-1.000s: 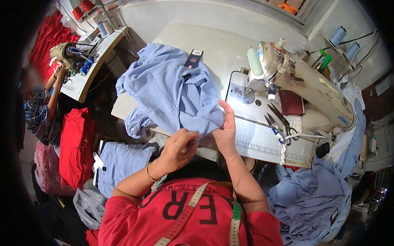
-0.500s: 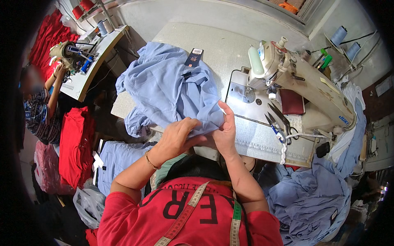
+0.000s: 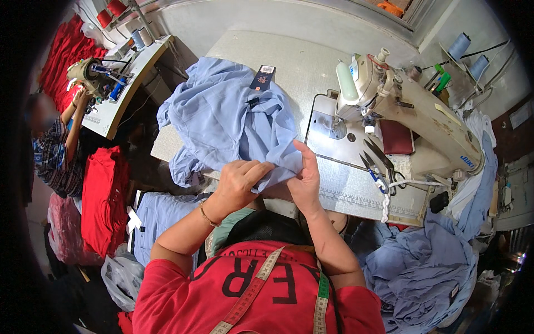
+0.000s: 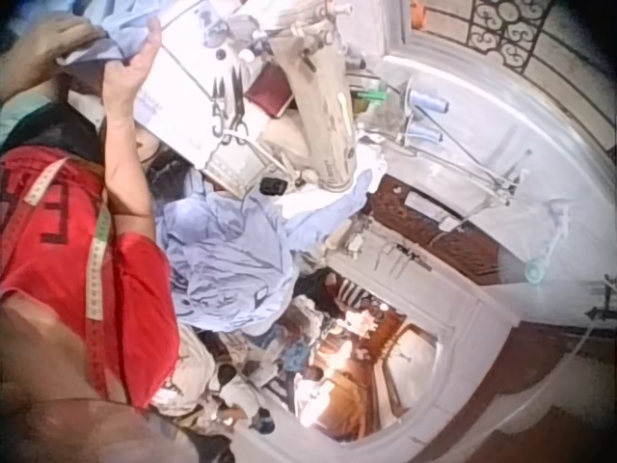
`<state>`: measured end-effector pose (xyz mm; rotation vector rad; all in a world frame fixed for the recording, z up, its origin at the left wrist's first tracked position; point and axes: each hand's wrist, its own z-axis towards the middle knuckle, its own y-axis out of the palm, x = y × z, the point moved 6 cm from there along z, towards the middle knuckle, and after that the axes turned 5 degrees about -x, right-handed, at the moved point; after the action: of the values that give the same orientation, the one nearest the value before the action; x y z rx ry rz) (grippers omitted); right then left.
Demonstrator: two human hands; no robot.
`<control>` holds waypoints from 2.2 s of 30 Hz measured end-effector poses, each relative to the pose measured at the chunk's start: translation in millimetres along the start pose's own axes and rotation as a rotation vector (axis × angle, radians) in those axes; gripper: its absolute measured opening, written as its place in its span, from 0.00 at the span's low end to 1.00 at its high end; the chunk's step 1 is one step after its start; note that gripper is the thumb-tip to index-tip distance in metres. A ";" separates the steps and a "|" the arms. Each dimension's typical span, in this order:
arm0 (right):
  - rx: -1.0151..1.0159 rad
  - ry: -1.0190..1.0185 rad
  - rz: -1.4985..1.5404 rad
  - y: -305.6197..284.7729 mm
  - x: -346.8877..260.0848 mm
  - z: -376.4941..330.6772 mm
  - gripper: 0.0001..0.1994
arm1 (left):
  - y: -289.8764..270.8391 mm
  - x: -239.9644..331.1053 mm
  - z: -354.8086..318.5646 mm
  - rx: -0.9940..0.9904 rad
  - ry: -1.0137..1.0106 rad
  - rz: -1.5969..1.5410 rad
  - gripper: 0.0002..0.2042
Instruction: The person sews a light blue shirt using an industrial sewing machine, first aligning the fabric edges by hand and then feeding them under the presser foot.
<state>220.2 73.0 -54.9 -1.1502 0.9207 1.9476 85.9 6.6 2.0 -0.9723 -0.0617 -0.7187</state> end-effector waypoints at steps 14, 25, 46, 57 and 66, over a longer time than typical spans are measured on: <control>-0.018 0.004 0.071 -0.2 1.2 -3.6 0.36 | -3.1 3.0 0.5 0.041 0.007 -0.018 0.22; -0.082 0.049 0.100 -3.9 3.8 -4.6 0.36 | -5.0 4.0 3.0 -0.008 -0.012 -0.078 0.23; -0.123 -0.126 -0.377 4.6 -10.9 -27.0 0.31 | 5.8 -58.6 33.2 -0.596 -0.480 -0.946 0.08; -0.080 0.127 0.046 -2.9 -9.3 -21.7 0.37 | 13.5 -53.1 60.0 -0.712 -0.098 -1.258 0.04; -0.069 0.170 0.157 -1.7 -25.8 -14.3 0.37 | 5.0 -63.0 59.0 -0.546 -0.254 -1.183 0.03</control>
<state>237.2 56.7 -37.0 -1.3354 1.0683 2.0433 55.7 87.1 10.1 -1.5391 -0.7412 -1.7434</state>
